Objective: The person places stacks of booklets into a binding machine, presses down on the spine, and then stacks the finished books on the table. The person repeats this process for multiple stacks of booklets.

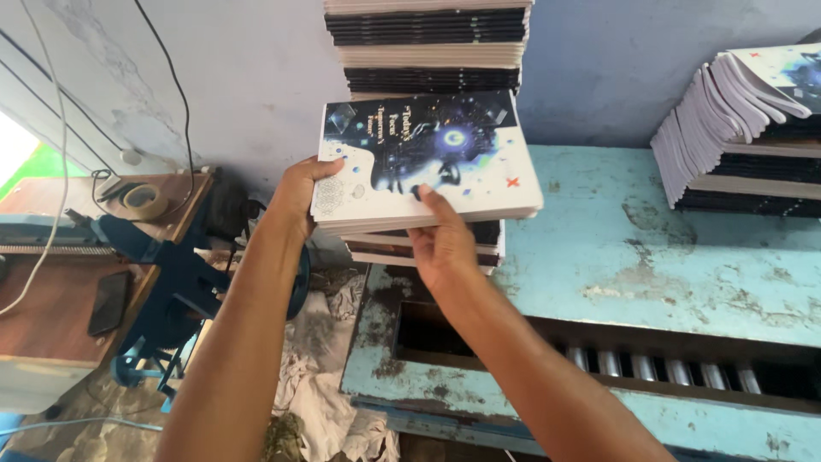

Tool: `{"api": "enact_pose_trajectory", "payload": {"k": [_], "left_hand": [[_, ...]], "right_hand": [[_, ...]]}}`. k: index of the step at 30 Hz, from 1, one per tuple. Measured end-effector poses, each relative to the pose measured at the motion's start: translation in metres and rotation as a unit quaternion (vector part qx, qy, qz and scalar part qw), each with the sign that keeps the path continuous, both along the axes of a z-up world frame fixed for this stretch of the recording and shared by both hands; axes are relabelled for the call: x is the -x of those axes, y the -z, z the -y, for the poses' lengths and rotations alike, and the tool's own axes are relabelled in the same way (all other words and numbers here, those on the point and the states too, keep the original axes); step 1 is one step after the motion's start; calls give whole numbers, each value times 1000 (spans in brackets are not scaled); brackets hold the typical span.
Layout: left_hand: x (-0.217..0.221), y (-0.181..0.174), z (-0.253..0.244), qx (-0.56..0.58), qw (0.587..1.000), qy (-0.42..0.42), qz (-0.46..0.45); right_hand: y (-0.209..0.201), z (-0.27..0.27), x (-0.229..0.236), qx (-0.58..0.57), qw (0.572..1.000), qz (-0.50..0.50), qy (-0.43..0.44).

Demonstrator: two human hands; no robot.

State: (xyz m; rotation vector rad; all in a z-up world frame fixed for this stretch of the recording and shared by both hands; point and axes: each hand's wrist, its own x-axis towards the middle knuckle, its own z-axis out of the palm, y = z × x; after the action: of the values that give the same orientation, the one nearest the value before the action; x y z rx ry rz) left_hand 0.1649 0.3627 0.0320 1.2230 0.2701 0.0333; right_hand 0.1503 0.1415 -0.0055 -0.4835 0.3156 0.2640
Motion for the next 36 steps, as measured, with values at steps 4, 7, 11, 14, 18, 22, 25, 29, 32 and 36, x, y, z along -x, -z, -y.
{"api": "enact_pose_trajectory", "payload": {"k": [4, 7, 11, 14, 18, 22, 25, 29, 32, 36], "left_hand": [[-26, 18, -25, 10, 999, 31, -1], [-43, 27, -37, -30, 998, 29, -52], [-68, 29, -47, -43, 991, 22, -126], [-80, 24, -50, -58, 987, 16, -151], [-83, 21, -49, -119, 970, 3, -210], [-88, 29, -56, -102, 969, 8, -224], [-100, 35, -62, -57, 980, -26, -190], [-92, 35, -79, -89, 964, -237, -77], [-66, 15, -72, -118, 940, -320, -23], [-35, -8, -35, -182, 903, -373, 112]], "right_hand": [[14, -14, -10, 10, 1000, -12, -16], [23, -19, -16, 39, 998, -16, -42], [19, -22, -17, 113, 990, 6, -81], [5, -11, -18, 176, 967, 40, -180], [-19, 10, -17, 296, 910, 20, -288], [-16, 10, -21, 281, 915, 9, -290], [-2, 3, -27, 222, 939, 26, -261], [17, 4, -29, 146, 955, 64, -250], [16, 18, -26, 87, 953, 68, -284], [9, 54, -12, 180, 901, 126, -373]]}}
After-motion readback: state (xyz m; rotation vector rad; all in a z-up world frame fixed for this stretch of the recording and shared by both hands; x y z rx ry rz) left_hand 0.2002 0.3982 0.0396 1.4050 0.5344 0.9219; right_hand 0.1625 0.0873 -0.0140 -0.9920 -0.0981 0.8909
